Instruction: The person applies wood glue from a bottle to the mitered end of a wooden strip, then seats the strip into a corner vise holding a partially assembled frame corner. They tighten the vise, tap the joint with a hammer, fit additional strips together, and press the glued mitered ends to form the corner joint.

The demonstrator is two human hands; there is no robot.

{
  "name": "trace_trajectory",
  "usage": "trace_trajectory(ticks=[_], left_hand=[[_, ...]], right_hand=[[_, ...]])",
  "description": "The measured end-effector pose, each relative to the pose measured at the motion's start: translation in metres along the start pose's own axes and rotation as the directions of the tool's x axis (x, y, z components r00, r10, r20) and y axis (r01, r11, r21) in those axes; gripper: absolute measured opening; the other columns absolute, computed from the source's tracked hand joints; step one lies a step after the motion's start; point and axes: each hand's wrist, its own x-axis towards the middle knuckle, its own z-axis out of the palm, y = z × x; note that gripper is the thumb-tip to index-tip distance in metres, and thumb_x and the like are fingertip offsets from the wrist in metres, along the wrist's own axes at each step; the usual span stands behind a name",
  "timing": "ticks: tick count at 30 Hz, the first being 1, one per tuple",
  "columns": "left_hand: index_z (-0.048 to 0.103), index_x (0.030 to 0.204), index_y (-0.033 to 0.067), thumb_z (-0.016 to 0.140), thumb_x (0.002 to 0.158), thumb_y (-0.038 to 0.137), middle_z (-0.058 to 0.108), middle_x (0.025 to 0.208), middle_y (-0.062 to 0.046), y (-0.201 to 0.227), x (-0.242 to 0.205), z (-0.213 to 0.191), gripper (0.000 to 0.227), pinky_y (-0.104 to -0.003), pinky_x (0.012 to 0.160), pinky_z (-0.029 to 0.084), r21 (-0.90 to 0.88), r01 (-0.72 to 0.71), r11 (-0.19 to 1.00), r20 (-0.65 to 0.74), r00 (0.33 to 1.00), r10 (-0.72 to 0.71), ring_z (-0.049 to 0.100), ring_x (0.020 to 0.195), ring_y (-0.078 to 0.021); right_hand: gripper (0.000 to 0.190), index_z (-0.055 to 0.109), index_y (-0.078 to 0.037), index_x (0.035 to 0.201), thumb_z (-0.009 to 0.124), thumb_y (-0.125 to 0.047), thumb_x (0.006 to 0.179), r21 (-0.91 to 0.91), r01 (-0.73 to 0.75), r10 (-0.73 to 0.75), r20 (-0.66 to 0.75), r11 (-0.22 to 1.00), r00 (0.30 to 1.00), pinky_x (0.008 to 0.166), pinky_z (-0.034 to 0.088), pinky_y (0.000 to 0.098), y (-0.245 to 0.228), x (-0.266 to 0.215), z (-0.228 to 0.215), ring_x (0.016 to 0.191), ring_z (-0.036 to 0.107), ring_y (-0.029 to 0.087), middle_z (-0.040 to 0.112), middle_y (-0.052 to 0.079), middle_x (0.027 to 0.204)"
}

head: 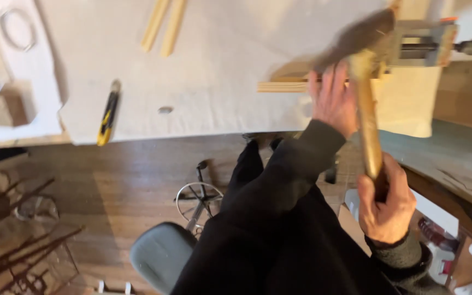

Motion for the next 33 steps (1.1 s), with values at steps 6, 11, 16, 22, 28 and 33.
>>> trace_trajectory(ticks=[6,11,16,22,28,33], left_hand=[[0.075,0.092,0.0203,0.061,0.106,0.045,0.072,0.103,0.0,-0.121,-0.201,-0.064,0.032,-0.04,0.092,0.057,-0.451,-0.258,0.854,-0.233,0.958,0.167,0.074,0.096,-0.0255],[0.055,0.055,0.0265,0.074,0.098,0.061,0.061,0.051,0.003,-0.195,-0.299,-0.083,0.058,-0.035,0.054,0.052,-0.273,0.569,0.776,0.457,0.786,-0.415,0.067,0.054,-0.0232],[0.057,0.057,0.0268,0.072,0.092,0.063,0.062,0.052,0.005,-0.209,-0.33,0.005,0.052,-0.037,0.055,0.051,-0.285,0.51,0.812,0.583,0.764,-0.275,0.067,0.054,-0.0233],[0.073,0.098,0.0306,0.074,0.097,0.057,0.078,0.088,0.004,-0.133,-0.265,-0.023,0.027,-0.041,0.082,0.063,-0.392,0.588,0.707,0.751,0.649,-0.124,0.077,0.088,-0.0229],[0.062,0.133,0.0015,0.084,0.089,0.031,0.076,0.114,-0.012,-0.026,-0.192,-0.022,0.057,-0.034,0.09,0.06,-0.695,0.687,0.214,0.682,0.723,-0.105,0.075,0.096,-0.022],[0.057,0.093,0.0052,0.083,0.093,0.018,0.061,0.076,-0.006,0.024,-0.176,0.026,0.028,-0.027,0.048,0.047,-0.546,0.816,-0.191,0.834,0.509,-0.212,0.053,0.049,-0.0141]], right_hand=[[0.053,0.067,0.003,0.14,0.079,-0.027,0.098,0.028,-0.048,0.041,0.199,0.998,0.979,0.094,0.058,0.0603,-0.029,-0.006,0.108,0.113,0.069,0.053,0.073,0.033,0.126],[0.052,0.06,-0.016,0.15,0.065,-0.037,0.104,0.063,-0.197,0.161,0.364,0.978,0.917,0.101,0.059,0.0555,-0.031,-0.034,0.211,0.118,0.071,0.043,0.072,0.018,0.138],[0.055,0.053,-0.017,0.155,0.066,-0.034,0.104,0.065,-0.098,0.065,0.395,0.993,0.916,0.098,0.06,0.0536,-0.005,-0.031,0.245,0.117,0.071,0.043,0.07,0.017,0.137],[0.036,0.078,-0.021,0.127,0.076,-0.019,0.092,0.061,0.267,-0.26,0.503,0.962,0.824,0.092,0.062,0.0328,0.098,0.092,0.037,0.109,0.078,0.018,0.08,-0.004,0.123],[0.06,0.067,0.003,0.136,0.087,-0.015,0.082,-0.347,0.313,-0.074,0.557,0.884,0.827,0.106,0.053,0.0531,0.259,0.302,-0.109,0.121,0.063,0.038,0.066,0.023,0.134],[0.06,0.069,-0.008,0.069,0.084,-0.065,0.08,-0.648,0.293,0.501,0.744,0.703,0.442,0.062,0.06,0.0358,0.262,0.344,-0.056,0.054,0.064,0.021,0.071,0.008,0.063]])
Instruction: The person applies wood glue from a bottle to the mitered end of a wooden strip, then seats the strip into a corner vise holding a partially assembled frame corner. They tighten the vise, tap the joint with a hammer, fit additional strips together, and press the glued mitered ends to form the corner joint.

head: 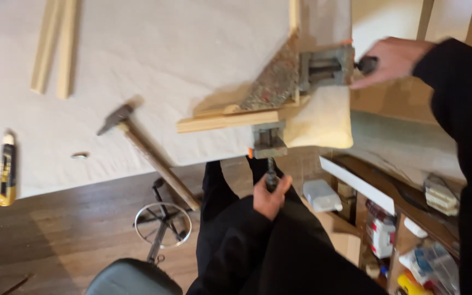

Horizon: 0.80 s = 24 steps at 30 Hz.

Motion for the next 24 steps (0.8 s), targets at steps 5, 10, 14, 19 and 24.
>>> trace_trajectory(ticks=[5,10,14,19,24], left_hand=[[0.051,0.059,0.0048,0.087,0.091,0.03,0.047,0.055,0.001,-0.023,0.02,0.0,0.055,-0.03,0.05,0.04,0.209,-0.104,0.972,-0.345,0.923,0.173,0.039,0.051,-0.0115],[0.052,0.06,0.0085,0.079,0.092,0.007,0.048,0.053,0.003,-0.034,0.017,-0.007,0.042,-0.027,0.048,0.035,0.061,-0.194,0.979,-0.267,0.942,0.204,0.037,0.048,-0.0095],[0.065,0.076,0.0059,0.067,0.1,0.001,0.053,0.055,-0.002,-0.052,0.006,-0.005,0.024,-0.026,0.035,0.024,-0.44,0.101,0.892,0.072,0.994,-0.077,0.036,0.037,-0.0102],[0.052,0.079,0.0094,0.057,0.107,0.008,0.042,0.051,0.0,-0.032,0.018,-0.024,0.028,-0.026,0.035,0.019,-0.524,0.406,0.749,0.524,0.847,-0.091,0.027,0.037,-0.0094],[0.059,0.116,-0.0073,0.078,0.098,0.017,0.063,0.073,-0.012,0.004,-0.015,-0.017,0.036,-0.029,0.06,0.052,-0.159,-0.101,0.982,0.183,0.974,0.13,0.062,0.058,-0.0221]], right_hand=[[0.05,0.075,-0.001,0.069,0.081,-0.042,0.096,0.007,0.066,-0.065,-0.02,0.998,0.998,0.06,0.057,0.0359,0.003,0.012,0.014,0.049,0.061,0.022,0.074,0.012,0.063],[0.049,0.08,-0.006,0.093,0.072,-0.054,0.1,-0.121,0.068,-0.089,-0.175,0.99,0.981,0.057,0.061,0.0322,0.02,0.017,0.049,0.044,0.063,0.018,0.075,0.007,0.062],[0.055,0.079,-0.023,0.118,0.045,-0.066,0.123,-0.687,-0.094,-0.372,-0.497,0.721,0.784,0.037,0.038,0.0131,0.046,0.028,0.071,0.029,0.041,-0.001,0.054,-0.012,0.045],[0.03,0.068,-0.022,0.106,0.072,-0.048,0.121,-0.653,-0.113,-0.493,-0.663,0.748,0.563,0.074,0.051,0.0213,0.057,0.022,0.091,0.072,0.057,0.003,0.066,-0.009,0.089],[0.05,0.069,-0.009,0.145,0.069,-0.043,0.108,0.066,0.091,-0.064,-0.334,0.994,0.941,0.086,0.066,0.0485,0.034,0.045,0.086,0.095,0.081,0.036,0.08,0.02,0.127]])
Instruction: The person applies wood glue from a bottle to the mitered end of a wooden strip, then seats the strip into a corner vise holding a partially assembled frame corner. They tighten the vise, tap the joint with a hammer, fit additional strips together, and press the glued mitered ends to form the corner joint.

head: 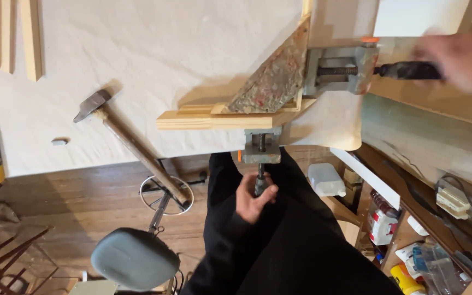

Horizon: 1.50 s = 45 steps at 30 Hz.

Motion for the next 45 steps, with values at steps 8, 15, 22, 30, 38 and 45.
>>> trace_trajectory(ticks=[8,15,22,30,38,45], left_hand=[[0.063,0.091,0.0035,0.093,0.079,0.002,0.067,0.079,-0.006,-0.013,-0.022,0.023,0.032,-0.027,0.069,0.055,0.374,-0.136,0.917,-0.579,0.738,0.346,0.061,0.066,-0.0139],[0.066,0.11,-0.002,0.054,0.111,0.023,0.071,0.083,-0.013,-0.012,-0.018,0.017,0.027,-0.032,0.073,0.054,0.046,-0.199,0.979,-0.317,0.926,0.203,0.063,0.071,-0.0209],[0.067,0.095,-0.0006,0.028,0.117,0.053,0.058,0.058,-0.012,-0.056,-0.005,-0.023,0.07,-0.033,0.049,0.038,-0.617,0.16,0.771,0.07,0.986,-0.148,0.045,0.045,-0.0222],[0.061,0.11,0.0082,0.1,0.069,0.018,0.071,0.084,-0.003,0.005,-0.03,0.025,0.057,-0.03,0.072,0.057,0.572,0.048,0.819,-0.519,0.794,0.316,0.067,0.071,-0.0153],[0.068,0.124,-0.0086,0.071,0.1,0.008,0.079,0.097,-0.018,-0.005,-0.034,0.023,0.03,-0.033,0.086,0.062,0.177,-0.129,0.976,-0.376,0.908,0.188,0.075,0.088,-0.024],[0.067,0.112,-0.0141,0.026,0.117,0.04,0.072,0.075,-0.018,-0.005,-0.02,0.015,0.068,-0.029,0.089,0.049,-0.155,-0.109,0.982,-0.175,0.981,0.082,0.063,0.073,-0.023]], right_hand=[[0.051,0.057,0.004,0.116,0.035,-0.04,0.128,0.911,-0.381,-0.154,0.404,0.159,0.902,0.029,0.024,0.0305,0.099,-0.04,0.01,0.042,0.028,0.01,0.036,-0.005,0.066],[0.037,0.061,0.005,0.128,0.077,0.005,0.095,0.673,0.156,-0.111,-0.11,0.723,0.988,0.071,0.057,0.0384,0.056,-0.074,-0.015,0.073,0.071,0.03,0.076,0.025,0.108],[0.04,0.067,0.003,0.123,0.1,-0.005,0.101,-0.1,0.296,-0.305,-0.504,0.95,0.808,0.086,0.061,0.0331,0.058,-0.074,0.012,0.101,0.071,0.023,0.077,0.016,0.133],[0.119,0.071,0.019,0.105,0.017,-0.085,0.127,0.86,-0.285,-0.02,0.323,0.423,0.946,0.021,0.027,0.0388,0.085,-0.049,-0.005,0.03,0.038,0.024,0.053,0.015,0.055],[0.021,0.062,-0.009,0.134,0.057,-0.008,0.114,0.994,-0.027,-0.127,0.04,0.104,0.991,0.063,0.062,0.0273,0.104,-0.059,0.017,0.087,0.07,0.017,0.07,0.012,0.106],[0.048,0.054,0.02,0.129,0.088,0.024,0.095,0.275,0.479,-0.27,-0.554,0.833,0.788,0.105,0.06,0.048,0.056,-0.084,0.007,0.112,0.069,0.043,0.065,0.039,0.137]])
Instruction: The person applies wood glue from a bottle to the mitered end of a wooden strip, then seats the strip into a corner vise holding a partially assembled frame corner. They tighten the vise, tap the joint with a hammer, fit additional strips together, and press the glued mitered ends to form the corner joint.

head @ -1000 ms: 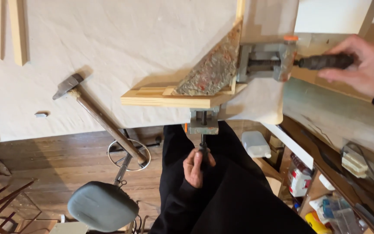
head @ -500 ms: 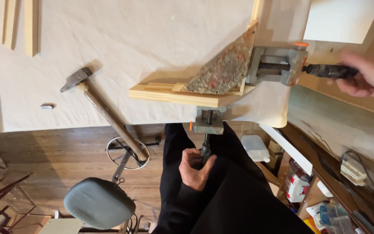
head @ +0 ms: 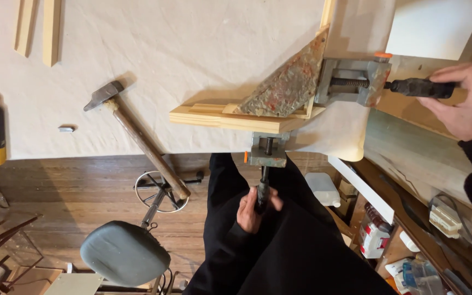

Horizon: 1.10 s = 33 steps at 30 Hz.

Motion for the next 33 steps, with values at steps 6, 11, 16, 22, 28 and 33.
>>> trace_trajectory(ticks=[6,11,16,22,28,33], left_hand=[[0.062,0.115,0.0049,0.087,0.079,0.013,0.059,0.125,-0.015,0.099,0.02,0.064,0.044,-0.04,0.103,0.051,0.898,-0.283,0.336,-0.049,0.695,0.717,0.061,0.115,-0.0332],[0.026,0.17,0.0175,0.079,0.089,0.073,0.026,0.177,-0.023,0.127,0.105,0.088,0.111,-0.068,0.142,0.009,0.971,-0.162,-0.177,0.24,0.613,0.753,0.026,0.17,-0.0434],[0.034,0.166,0.0074,0.075,0.087,0.028,0.029,0.176,-0.023,0.132,0.113,0.082,0.09,-0.066,0.141,0.008,0.946,-0.288,-0.147,0.304,0.64,0.706,0.025,0.169,-0.0417],[0.033,0.166,0.0097,0.086,0.088,0.053,0.05,0.16,-0.015,0.154,0.139,0.105,0.104,-0.057,0.138,0.027,0.912,-0.277,-0.302,0.407,0.685,0.604,0.05,0.151,-0.0298],[0.043,0.159,0.0045,0.096,0.085,0.036,0.071,0.138,-0.019,0.183,0.132,0.115,0.096,-0.04,0.094,0.067,0.87,-0.438,-0.225,0.474,0.624,0.621,0.076,0.112,-0.0281],[0.049,0.151,-0.0004,0.094,0.089,0.03,0.072,0.128,-0.021,0.218,0.169,0.077,0.083,-0.037,0.076,0.07,0.87,-0.439,-0.224,0.462,0.571,0.679,0.078,0.102,-0.0289]], right_hand=[[0.074,0.047,0.031,0.149,0.091,0.023,0.09,-0.036,0.122,-0.125,-0.074,0.992,0.989,0.12,0.053,0.062,-0.053,0.032,-0.02,0.124,0.063,0.056,0.056,0.049,0.143],[0.024,0.069,0.016,0.121,0.09,0.017,0.109,-0.192,0.15,-0.178,-0.141,0.97,0.974,0.129,0.053,0.0605,-0.065,0.043,-0.023,0.135,0.062,0.046,0.067,0.037,0.146],[0.02,0.073,0.015,0.118,0.09,0.02,0.108,-0.199,0.109,-0.133,-0.111,0.974,0.985,0.121,0.055,0.0515,-0.105,0.056,-0.037,0.129,0.066,0.04,0.071,0.031,0.142],[0.014,0.068,0.012,0.121,0.079,0.012,0.112,-0.018,0.054,-0.054,0.015,0.998,0.998,0.089,0.058,0.0407,-0.125,0.113,-0.014,0.096,0.069,0.032,0.074,0.026,0.116],[0.018,0.065,0.007,0.12,0.074,-0.003,0.109,0.013,-0.016,0.013,0.181,1.0,0.983,0.083,0.062,0.0418,-0.141,0.179,0.014,0.096,0.075,0.033,0.075,0.024,0.113],[0.017,0.056,0.001,0.116,0.069,-0.009,0.111,0.182,-0.171,0.118,0.269,0.968,0.956,0.084,0.064,0.0422,-0.143,0.207,0.031,0.102,0.076,0.032,0.074,0.024,0.115]])
